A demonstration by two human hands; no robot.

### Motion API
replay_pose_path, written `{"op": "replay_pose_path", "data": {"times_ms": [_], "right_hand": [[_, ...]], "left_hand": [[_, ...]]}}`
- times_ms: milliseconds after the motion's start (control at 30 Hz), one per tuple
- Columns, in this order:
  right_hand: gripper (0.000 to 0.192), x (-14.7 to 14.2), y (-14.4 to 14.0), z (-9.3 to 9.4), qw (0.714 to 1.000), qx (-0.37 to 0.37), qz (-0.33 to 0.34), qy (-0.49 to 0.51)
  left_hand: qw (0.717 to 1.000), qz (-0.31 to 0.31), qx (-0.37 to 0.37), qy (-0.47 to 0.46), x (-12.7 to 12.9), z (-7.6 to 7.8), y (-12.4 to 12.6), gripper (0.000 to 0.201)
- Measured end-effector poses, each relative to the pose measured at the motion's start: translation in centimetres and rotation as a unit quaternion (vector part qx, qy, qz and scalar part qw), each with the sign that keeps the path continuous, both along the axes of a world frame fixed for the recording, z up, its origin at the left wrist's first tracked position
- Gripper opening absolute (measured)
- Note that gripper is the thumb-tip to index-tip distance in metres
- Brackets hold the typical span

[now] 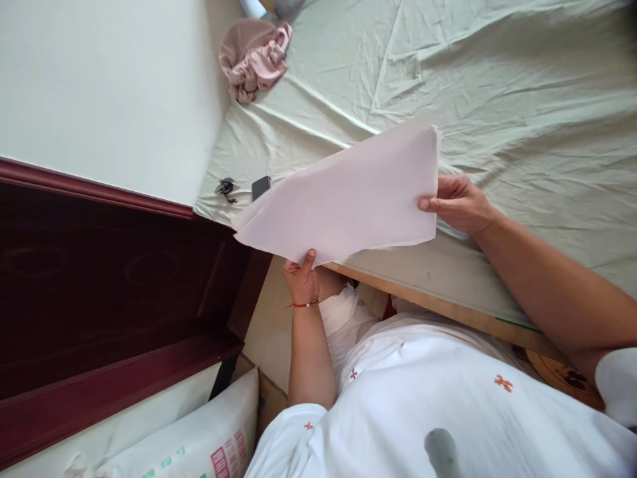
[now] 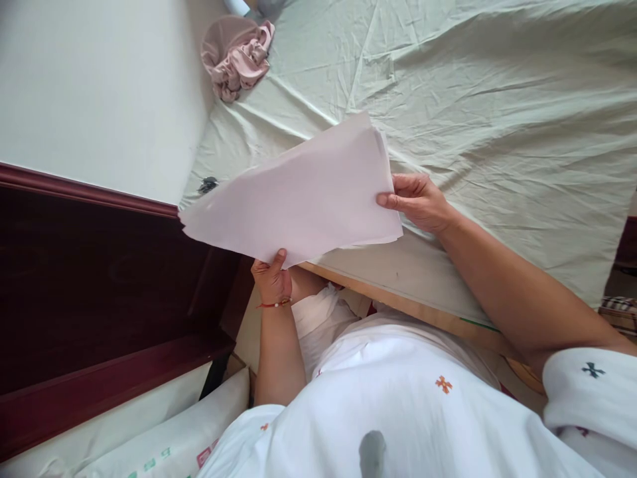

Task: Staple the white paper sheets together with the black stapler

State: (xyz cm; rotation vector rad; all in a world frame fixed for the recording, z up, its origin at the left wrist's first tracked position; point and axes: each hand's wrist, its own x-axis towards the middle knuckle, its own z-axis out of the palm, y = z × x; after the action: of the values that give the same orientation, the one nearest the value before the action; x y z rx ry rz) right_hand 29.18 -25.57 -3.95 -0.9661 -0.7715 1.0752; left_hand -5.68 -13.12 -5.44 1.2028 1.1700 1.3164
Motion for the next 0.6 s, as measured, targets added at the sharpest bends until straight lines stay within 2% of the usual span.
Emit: {"op": "replay_pose_path", "data": {"times_ms": [133, 267, 400, 500, 600], "right_hand": [[0.042, 0.2, -0.1, -0.7, 0.994, -0.049, 0.079, -0.053], [0.043, 0.1, -0.4, -0.7, 0.994, -0.045, 0.023, -0.095], [0.05, 0.3, -0.8, 0.3, 0.991, -0.034, -0.024, -0.123], [0.05, 1.0, -0.8, 0.7, 0.989, -0.03, 0.019, -0.144], [0.046, 1.8, -0.5, 0.2, 0.983, -0.015, 0.078, -0.167]], "left_hand": [[1.0, 0.001, -0.004, -0.016, 0.3, -0.9, -0.3, 0.06], [0.999, -0.023, 0.018, -0.017, 0.3, -0.4, -0.4, 0.056], [0.998, -0.043, 0.052, -0.013, -0.6, -0.2, 0.2, 0.057], [0.996, -0.06, 0.054, 0.024, -1.5, -0.9, 0.8, 0.063], [0.993, -0.085, 0.03, 0.071, -2.3, -2.0, 1.2, 0.065]]}}
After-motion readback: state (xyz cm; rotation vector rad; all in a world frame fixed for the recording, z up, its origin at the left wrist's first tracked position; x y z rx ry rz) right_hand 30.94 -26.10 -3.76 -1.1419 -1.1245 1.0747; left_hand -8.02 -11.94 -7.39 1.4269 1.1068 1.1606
